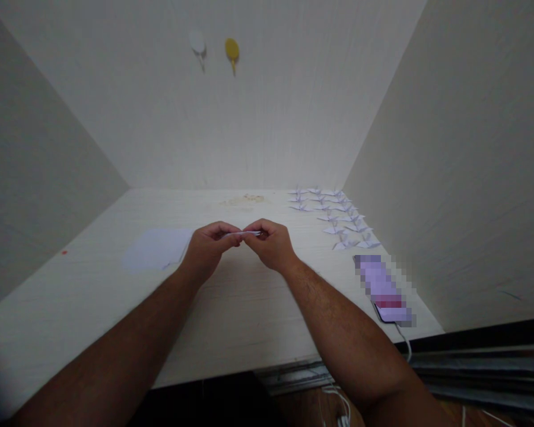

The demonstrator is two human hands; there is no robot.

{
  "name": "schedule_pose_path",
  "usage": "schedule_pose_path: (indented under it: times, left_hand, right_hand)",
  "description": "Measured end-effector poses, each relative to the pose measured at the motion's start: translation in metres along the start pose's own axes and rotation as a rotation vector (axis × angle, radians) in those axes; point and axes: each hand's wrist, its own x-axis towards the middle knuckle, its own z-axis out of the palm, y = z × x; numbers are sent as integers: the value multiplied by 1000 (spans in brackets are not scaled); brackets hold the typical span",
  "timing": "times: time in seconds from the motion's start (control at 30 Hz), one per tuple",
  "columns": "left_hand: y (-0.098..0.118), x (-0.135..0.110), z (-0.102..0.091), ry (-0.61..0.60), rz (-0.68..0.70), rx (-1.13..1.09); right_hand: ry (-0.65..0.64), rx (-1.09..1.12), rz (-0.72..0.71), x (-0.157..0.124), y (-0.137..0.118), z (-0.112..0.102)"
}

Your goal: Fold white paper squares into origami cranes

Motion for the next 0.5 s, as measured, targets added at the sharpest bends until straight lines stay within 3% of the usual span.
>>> schedule_pose_path:
  times: [0.5]
  left_hand:
    - [-3,0,0,-21,-43,0]
  right_hand:
    - [30,-59,-21,-1,3,-1]
